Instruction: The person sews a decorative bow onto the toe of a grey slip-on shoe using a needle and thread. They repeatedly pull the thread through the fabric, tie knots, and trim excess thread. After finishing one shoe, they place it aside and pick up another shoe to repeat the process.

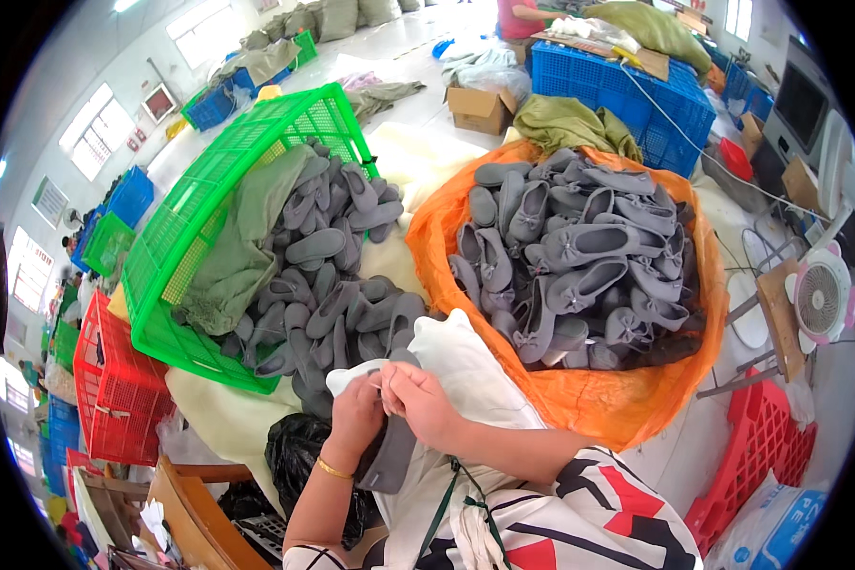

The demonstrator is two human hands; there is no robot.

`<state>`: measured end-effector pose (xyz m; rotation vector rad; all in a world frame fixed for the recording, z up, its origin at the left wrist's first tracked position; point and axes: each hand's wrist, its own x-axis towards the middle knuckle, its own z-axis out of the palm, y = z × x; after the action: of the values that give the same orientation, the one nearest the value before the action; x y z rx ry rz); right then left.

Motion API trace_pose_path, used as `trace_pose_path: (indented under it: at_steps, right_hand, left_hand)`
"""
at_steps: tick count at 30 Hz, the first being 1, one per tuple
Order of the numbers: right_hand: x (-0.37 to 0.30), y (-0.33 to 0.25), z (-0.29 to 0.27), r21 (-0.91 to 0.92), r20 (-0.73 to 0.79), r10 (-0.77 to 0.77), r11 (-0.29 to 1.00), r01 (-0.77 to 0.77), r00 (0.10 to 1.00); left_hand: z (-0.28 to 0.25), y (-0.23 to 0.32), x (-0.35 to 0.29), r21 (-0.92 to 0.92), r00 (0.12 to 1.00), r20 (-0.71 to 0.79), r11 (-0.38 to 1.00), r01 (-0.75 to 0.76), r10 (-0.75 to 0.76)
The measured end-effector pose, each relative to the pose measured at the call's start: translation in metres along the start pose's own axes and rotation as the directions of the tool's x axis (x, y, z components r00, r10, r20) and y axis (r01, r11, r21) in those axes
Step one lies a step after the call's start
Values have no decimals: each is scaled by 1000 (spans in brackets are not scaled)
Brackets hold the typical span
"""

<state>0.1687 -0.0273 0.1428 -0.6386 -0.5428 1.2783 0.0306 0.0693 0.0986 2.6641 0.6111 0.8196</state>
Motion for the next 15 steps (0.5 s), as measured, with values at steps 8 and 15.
trace_pose_path:
  at_steps: [8, 15]
  right_hand:
    - [-70, 25, -36, 76, -189, 238, 971, -227, 953]
    - [-102, 31, -41, -111, -159, 179, 974, -197, 971]
  left_hand:
    - [30, 34, -76, -60, 960, 279, 998, 25, -7]
    - [45, 50, -86, -185, 973, 220, 976, 111, -69]
